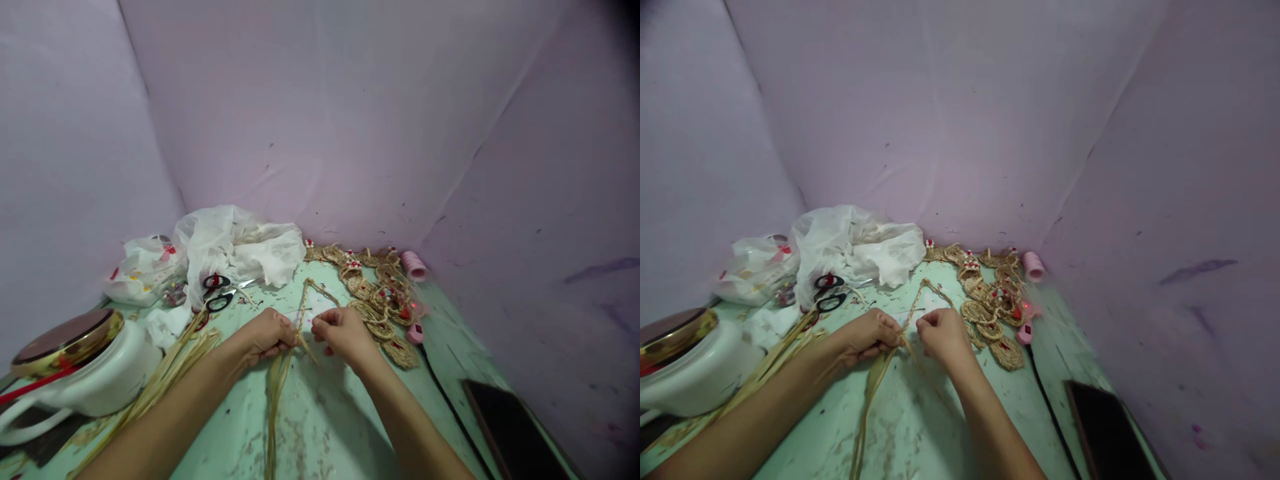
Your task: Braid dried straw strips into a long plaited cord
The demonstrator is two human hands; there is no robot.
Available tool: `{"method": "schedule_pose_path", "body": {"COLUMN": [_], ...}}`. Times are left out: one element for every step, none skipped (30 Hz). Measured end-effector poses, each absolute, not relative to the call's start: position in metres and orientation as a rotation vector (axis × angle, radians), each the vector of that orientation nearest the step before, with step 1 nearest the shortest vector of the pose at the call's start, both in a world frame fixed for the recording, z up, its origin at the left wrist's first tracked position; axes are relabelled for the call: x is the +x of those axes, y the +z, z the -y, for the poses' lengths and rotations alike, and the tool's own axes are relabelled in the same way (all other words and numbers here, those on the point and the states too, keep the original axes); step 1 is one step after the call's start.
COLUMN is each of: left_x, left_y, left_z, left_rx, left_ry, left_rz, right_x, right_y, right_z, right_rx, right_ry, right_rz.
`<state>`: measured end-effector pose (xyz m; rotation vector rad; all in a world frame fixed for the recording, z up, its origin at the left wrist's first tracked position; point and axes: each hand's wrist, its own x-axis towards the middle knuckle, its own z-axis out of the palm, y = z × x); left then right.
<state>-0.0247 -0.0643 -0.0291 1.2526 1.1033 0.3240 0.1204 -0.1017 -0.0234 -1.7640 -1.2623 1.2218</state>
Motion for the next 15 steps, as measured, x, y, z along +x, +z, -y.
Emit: {"method": "schedule_pose_path", "body": {"left_x": [-0.025, -0.024, -0.024, -0.023, -0.023, -0.023, -0.022, -0.022, -0.022, -0.022, -0.022, -0.022, -0.022, -0.021, -0.02], "left_y": [-0.029, -0.029, -0.029, -0.029, -0.03, -0.03, -0.031, -0.031, -0.032, -0.032, -0.032, -0.031, -0.029, -0.027, -0.024], "left_z": [0.064, 0.064, 0.065, 0.065, 0.065, 0.065, 0.065, 0.065, 0.065, 0.066, 0.066, 0.067, 0.068, 0.071, 0.074], "left_rx": [1.254, 1.258, 1.263, 1.274, 1.292, 1.317, 1.349, 1.393, 1.452, 1.524, 1.605, 1.692, 1.778, 1.856, 1.925], "left_ry": [0.318, 0.317, 0.317, 0.316, 0.305, 0.287, 0.263, 0.24, 0.218, 0.196, 0.172, 0.15, 0.131, 0.117, 0.109], "left_rz": [-1.096, -1.091, -1.093, -1.101, -1.114, -1.136, -1.168, -1.206, -1.247, -1.291, -1.334, -1.374, -1.413, -1.454, -1.494], "right_x": [0.119, 0.116, 0.113, 0.11, 0.107, 0.106, 0.105, 0.104, 0.105, 0.105, 0.106, 0.107, 0.107, 0.107, 0.107], "right_y": [-0.025, -0.028, -0.03, -0.033, -0.036, -0.039, -0.042, -0.045, -0.047, -0.048, -0.049, -0.05, -0.05, -0.049, -0.049], "right_z": [0.1, 0.099, 0.099, 0.098, 0.098, 0.098, 0.097, 0.097, 0.097, 0.097, 0.097, 0.097, 0.098, 0.098, 0.099], "right_rx": [-1.709, -1.645, -1.584, -1.542, -1.529, -1.542, -1.567, -1.59, -1.608, -1.614, -1.61, -1.604, -1.598, -1.591, -1.584], "right_ry": [1.359, 1.501, 1.61, 1.667, 1.676, 1.653, 1.613, 1.576, 1.548, 1.529, 1.517, 1.509, 1.51, 1.518, 1.53], "right_rz": [1.161, 1.082, 1.025, 0.992, 0.982, 0.985, 0.996, 1.01, 1.021, 1.025, 1.024, 1.015, 1.002, 0.985, 0.964]}}
